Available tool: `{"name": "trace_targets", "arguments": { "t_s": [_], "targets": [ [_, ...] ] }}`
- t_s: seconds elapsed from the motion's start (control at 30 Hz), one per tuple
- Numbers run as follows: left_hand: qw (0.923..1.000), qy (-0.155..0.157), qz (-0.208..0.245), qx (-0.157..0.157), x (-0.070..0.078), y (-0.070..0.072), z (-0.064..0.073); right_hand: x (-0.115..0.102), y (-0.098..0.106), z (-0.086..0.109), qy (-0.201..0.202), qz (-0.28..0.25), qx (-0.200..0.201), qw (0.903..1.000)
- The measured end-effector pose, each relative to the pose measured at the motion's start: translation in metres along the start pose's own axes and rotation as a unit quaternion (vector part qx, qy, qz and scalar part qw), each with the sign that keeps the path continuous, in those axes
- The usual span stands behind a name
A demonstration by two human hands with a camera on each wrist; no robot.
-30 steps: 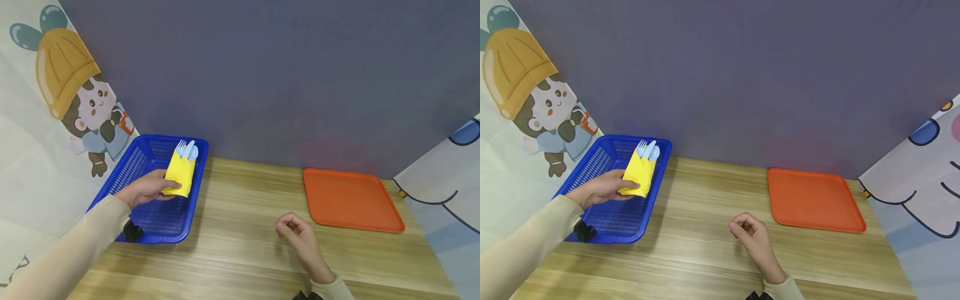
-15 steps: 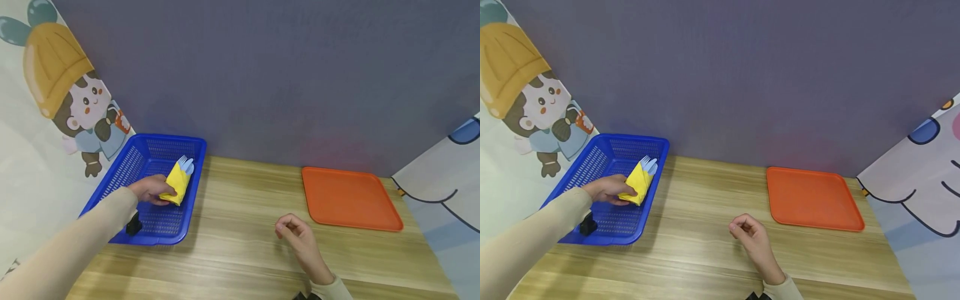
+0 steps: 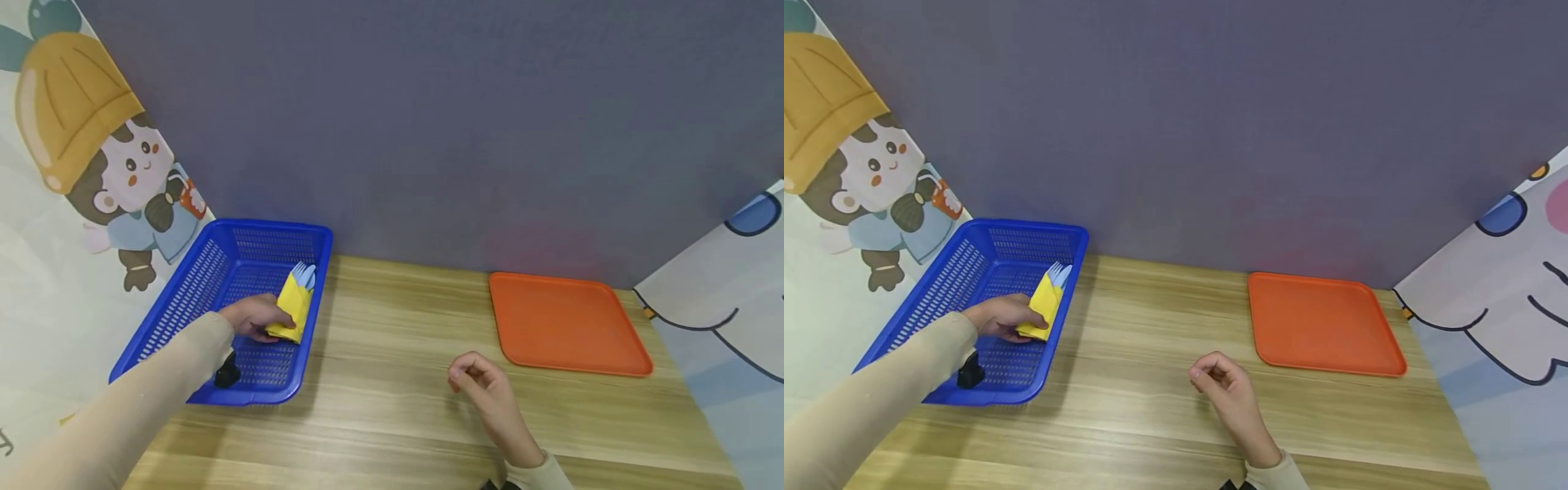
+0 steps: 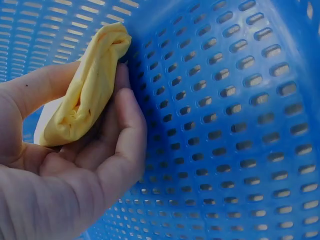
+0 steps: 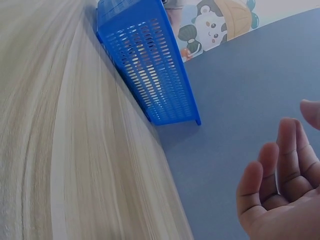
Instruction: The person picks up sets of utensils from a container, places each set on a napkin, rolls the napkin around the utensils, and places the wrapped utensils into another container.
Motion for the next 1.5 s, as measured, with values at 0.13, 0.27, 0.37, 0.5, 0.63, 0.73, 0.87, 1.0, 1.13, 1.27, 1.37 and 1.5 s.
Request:
{"name": "trace_targets", "arguments": {
  "t_s": [0.13, 0.27, 0.37, 0.5, 0.63, 0.73, 0.87, 1.0, 1.13, 1.27, 1.37, 1.5],
  "targets": [
    [0.9999, -0.008, -0.007, 0.002, 0.001, -0.004, -0.002, 0.001, 0.0, 0.001, -0.007, 0.005, -0.003, 1.0],
    [0.9996, -0.023, -0.016, -0.004, 0.003, -0.007, -0.005, 0.001, 0.001, 0.001, -0.005, 0.008, -0.001, 1.0],
    [0.9992, -0.031, -0.025, 0.0, 0.005, -0.007, -0.005, 0.002, 0.002, 0.002, -0.007, 0.008, 0.001, 0.9999],
    [0.996, -0.039, -0.077, 0.022, 0.008, -0.005, -0.002, 0.002, 0.002, 0.002, -0.005, 0.005, 0.0, 1.0],
    [0.9706, -0.041, -0.227, 0.068, 0.016, 0.0, 0.004, 0.002, 0.002, 0.002, 0.002, 0.003, -0.002, 1.0],
    [0.9337, -0.041, -0.338, 0.111, 0.024, 0.002, 0.007, 0.003, 0.003, 0.003, 0.003, 0.004, 0.0, 1.0],
    [0.9018, -0.053, -0.408, 0.133, 0.033, 0.0, 0.007, 0.004, 0.003, 0.002, 0.005, 0.005, 0.001, 1.0],
    [0.8976, -0.088, -0.423, 0.086, 0.037, -0.008, 0.002, 0.003, 0.003, 0.002, 0.019, 0.003, -0.006, 0.9998],
    [0.9155, -0.102, -0.388, 0.031, 0.032, -0.01, -0.004, 0.003, 0.002, 0.002, 0.02, 0.0, -0.012, 0.9997],
    [0.9332, -0.085, -0.349, 0.005, 0.025, -0.007, -0.009, 0.003, 0.003, 0.003, 0.011, 0.003, -0.006, 0.9999],
    [0.9359, -0.075, -0.344, 0.003, 0.025, -0.007, -0.01, 0.004, 0.004, 0.003, 0.01, 0.008, -0.004, 0.9999],
    [0.9272, -0.073, -0.367, 0.018, 0.03, -0.007, -0.007, 0.004, 0.002, 0.003, 0.015, 0.008, -0.008, 0.9998]
  ]
}}
Point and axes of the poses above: each hand's wrist, its own z-axis away from the middle knuckle, its own y-axis out of the back of the hand, x = y × z, the point moved 6 cm from there along -z, towards the middle knuckle, and after that the axes turned 4 degrees about -x, right-handed, at the moved point
